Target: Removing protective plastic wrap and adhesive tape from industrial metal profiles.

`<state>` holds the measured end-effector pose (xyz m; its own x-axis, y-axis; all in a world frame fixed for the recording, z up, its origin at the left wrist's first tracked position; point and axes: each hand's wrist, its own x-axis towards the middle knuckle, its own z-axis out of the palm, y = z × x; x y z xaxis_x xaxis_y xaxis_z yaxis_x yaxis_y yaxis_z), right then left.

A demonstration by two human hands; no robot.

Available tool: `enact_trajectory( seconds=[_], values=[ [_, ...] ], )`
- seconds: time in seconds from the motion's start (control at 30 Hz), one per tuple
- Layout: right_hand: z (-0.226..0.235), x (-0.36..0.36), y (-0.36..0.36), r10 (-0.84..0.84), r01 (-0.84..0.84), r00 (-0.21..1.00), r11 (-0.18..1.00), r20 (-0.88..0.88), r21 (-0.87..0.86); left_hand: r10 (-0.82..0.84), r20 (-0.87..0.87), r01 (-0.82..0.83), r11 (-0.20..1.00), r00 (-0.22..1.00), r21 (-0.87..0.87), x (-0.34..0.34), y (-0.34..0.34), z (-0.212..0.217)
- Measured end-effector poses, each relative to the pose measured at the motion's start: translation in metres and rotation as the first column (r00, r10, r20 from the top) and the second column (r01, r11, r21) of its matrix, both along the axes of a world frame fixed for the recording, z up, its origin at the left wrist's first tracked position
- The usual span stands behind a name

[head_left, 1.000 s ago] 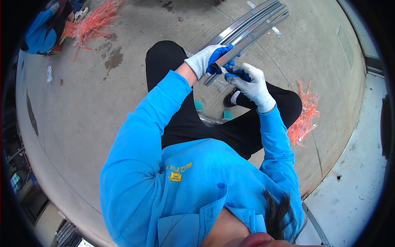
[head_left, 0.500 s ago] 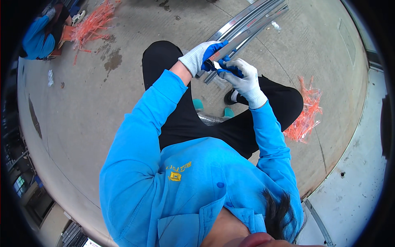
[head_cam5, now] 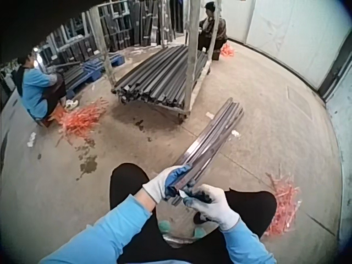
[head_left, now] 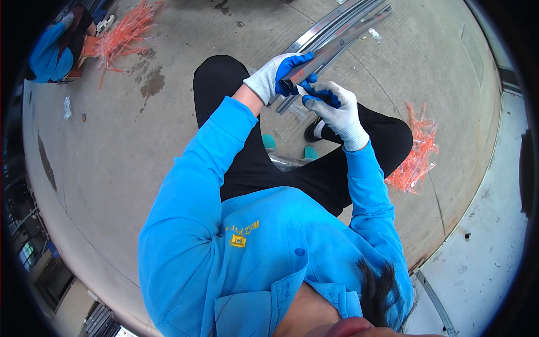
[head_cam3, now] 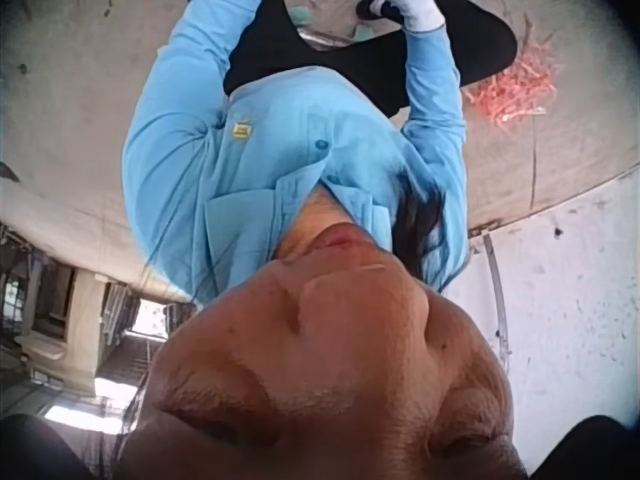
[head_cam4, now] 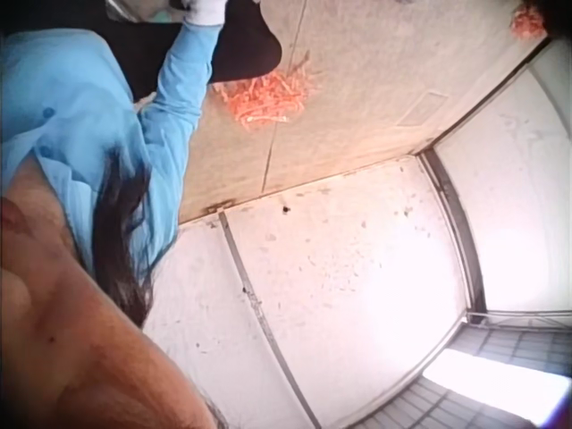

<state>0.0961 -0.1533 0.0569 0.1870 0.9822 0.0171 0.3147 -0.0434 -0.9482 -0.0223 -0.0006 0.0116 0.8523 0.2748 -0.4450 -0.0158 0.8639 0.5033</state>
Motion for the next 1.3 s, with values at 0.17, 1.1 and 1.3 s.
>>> enact_trajectory(
  seconds=[0.17,1.1,1.3],
  values=[
    [-0.006,0.0,0.002,0.039,-0.046,0.995,0.996,0.091,0.08,0.014,-0.026,-0.013,1.0,1.0,0.025,0.0,-0.003,0.005],
    [-0.006,-0.005,0.003,-0.058,0.059,0.998,0.998,-0.025,0.039,0.112,0.054,-0.11,0.994,0.992,-0.027,0.003,-0.006,-0.006],
    [-0.005,-0.014,0.009,-0.108,0.107,0.994,0.994,0.025,0.033,0.105,0.052,-0.103,0.994,0.993,-0.031,0.005,-0.003,-0.013]
  ],
)
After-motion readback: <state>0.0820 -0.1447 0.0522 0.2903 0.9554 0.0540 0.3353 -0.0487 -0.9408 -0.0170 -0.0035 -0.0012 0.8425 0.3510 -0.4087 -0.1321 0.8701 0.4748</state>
